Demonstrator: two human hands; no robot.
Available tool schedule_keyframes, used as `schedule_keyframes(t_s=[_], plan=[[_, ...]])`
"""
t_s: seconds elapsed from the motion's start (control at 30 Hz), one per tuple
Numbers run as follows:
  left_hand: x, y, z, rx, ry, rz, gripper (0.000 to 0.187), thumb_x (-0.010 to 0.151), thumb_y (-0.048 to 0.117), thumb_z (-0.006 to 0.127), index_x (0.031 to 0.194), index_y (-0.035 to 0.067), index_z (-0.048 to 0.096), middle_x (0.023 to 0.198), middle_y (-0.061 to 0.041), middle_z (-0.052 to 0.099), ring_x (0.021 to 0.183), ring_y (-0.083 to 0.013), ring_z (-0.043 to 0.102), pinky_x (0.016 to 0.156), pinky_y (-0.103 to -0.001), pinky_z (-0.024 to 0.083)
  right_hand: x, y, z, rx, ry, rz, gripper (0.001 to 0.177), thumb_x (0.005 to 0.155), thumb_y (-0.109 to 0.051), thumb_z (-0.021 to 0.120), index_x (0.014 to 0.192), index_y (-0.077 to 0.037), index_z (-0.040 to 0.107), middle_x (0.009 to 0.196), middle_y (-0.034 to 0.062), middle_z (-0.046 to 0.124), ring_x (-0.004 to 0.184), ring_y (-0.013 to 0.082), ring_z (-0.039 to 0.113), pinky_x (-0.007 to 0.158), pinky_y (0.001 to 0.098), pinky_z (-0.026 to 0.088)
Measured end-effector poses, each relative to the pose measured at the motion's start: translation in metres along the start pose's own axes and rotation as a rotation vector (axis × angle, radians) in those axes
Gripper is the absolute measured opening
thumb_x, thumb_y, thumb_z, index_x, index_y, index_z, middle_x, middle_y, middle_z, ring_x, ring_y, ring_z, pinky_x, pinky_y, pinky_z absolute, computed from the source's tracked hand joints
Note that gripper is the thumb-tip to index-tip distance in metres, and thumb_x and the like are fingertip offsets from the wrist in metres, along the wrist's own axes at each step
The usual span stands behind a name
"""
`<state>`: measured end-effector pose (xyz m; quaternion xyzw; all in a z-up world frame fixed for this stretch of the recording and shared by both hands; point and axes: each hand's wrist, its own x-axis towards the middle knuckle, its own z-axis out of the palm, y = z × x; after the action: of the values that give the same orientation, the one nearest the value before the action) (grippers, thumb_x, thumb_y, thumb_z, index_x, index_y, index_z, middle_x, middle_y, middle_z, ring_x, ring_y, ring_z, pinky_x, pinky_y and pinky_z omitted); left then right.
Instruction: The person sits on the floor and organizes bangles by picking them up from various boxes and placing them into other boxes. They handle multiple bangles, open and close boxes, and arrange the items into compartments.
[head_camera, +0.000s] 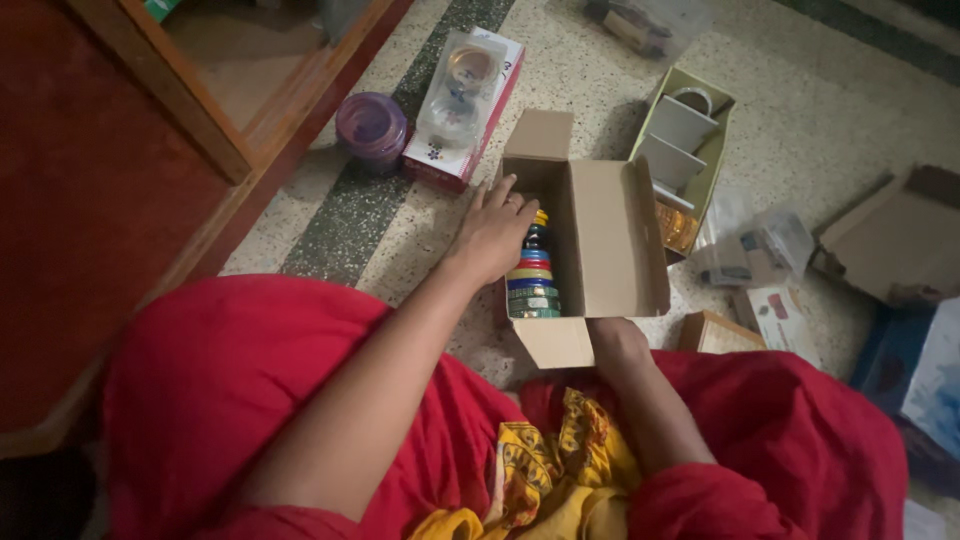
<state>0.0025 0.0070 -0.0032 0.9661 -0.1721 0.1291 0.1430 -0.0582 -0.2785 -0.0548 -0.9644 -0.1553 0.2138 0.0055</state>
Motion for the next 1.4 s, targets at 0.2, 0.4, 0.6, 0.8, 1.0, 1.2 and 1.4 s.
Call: schedule_keyframes(t_s=[0.2, 0.4, 0.6, 0.8, 1.0, 1.2, 1.4], plan=[[0.002, 0.0, 0.001, -0.011, -0.03, -0.024, 0.056, 0.082, 0.009, 0.06, 0.138, 0.005, 0.059, 0.137, -0.017, 0.059, 0.147, -0.0367, 0.033, 0.121, -0.058, 0.02, -0.023, 0.006, -0.047, 0.108, -0.115, -0.041, 0.031, 0.075, -0.023, 0.082, 0.101, -0.007, 0.076, 0.098, 0.0157, 0.077, 0.092, 0.0288, 0.073, 0.082, 0.0396, 0.057], [0.004, 0.001, 0.003, -0.002, -0.03, -0.023, 0.055, 0.084, 0.008, 0.06, 0.139, 0.005, 0.058, 0.138, -0.017, 0.06, 0.148, -0.0372, 0.033, 0.123, -0.057, 0.021, -0.063, 0.004, -0.121, 0.238, -0.26, -0.098, 0.028, 0.084, -0.027, 0.079, 0.104, -0.008, 0.076, 0.096, 0.0101, 0.078, 0.083, 0.021, 0.073, 0.076, 0.0361, 0.059], [0.002, 0.002, 0.003, 0.021, 0.009, -0.002, 0.057, 0.083, 0.007, 0.059, 0.14, 0.003, 0.058, 0.136, -0.019, 0.06, 0.145, -0.0393, 0.035, 0.12, -0.059, 0.023, -0.084, -0.008, -0.215, 0.349, -0.151, 0.136, 0.059, 0.092, -0.027, 0.072, 0.147, -0.017, 0.054, 0.103, 0.0103, 0.081, 0.09, 0.0226, 0.078, 0.077, 0.037, 0.064], [0.003, 0.001, 0.002, 0.04, 0.02, 0.009, 0.055, 0.082, 0.009, 0.063, 0.137, 0.005, 0.06, 0.133, -0.017, 0.062, 0.144, -0.0384, 0.039, 0.121, -0.059, 0.025, -0.051, -0.045, -0.266, 0.631, 0.03, -0.148, 0.064, 0.082, -0.017, 0.069, 0.143, -0.01, 0.05, 0.116, 0.0177, 0.077, 0.107, 0.0239, 0.076, 0.092, 0.0366, 0.062], [0.005, 0.004, -0.01, 0.072, 0.018, 0.024, 0.06, 0.074, 0.011, 0.07, 0.132, 0.002, 0.061, 0.13, -0.018, 0.062, 0.141, -0.0377, 0.042, 0.12, -0.059, 0.025, 0.02, -0.072, -0.271, 0.603, 0.06, -0.2, 0.05, 0.098, -0.017, 0.057, 0.147, -0.011, 0.054, 0.113, 0.0188, 0.076, 0.103, 0.0266, 0.073, 0.093, 0.0393, 0.061], [0.01, 0.002, -0.035, -0.202, 0.286, -0.192, 0.033, 0.081, -0.001, 0.066, 0.113, 0.007, 0.065, 0.123, -0.017, 0.061, 0.124, -0.0369, 0.058, 0.108, -0.049, 0.044, 0.084, -0.082, -0.236, 0.666, 0.278, -0.489, 0.042, 0.098, -0.01, 0.061, 0.139, -0.006, 0.058, 0.112, 0.0138, 0.075, 0.103, 0.0217, 0.071, 0.09, 0.0365, 0.058], [0.014, -0.005, -0.032, -0.65, 0.516, -0.459, 0.036, 0.088, -0.005, 0.058, 0.121, 0.01, 0.06, 0.121, -0.017, 0.058, 0.108, -0.0374, 0.064, 0.091, -0.045, 0.052, 0.107, -0.09, -0.202, 0.57, 0.386, -0.371, 0.039, 0.095, -0.008, 0.063, 0.133, -0.008, 0.065, 0.118, 0.0134, 0.075, 0.1, 0.0253, 0.071, 0.087, 0.0398, 0.056]])
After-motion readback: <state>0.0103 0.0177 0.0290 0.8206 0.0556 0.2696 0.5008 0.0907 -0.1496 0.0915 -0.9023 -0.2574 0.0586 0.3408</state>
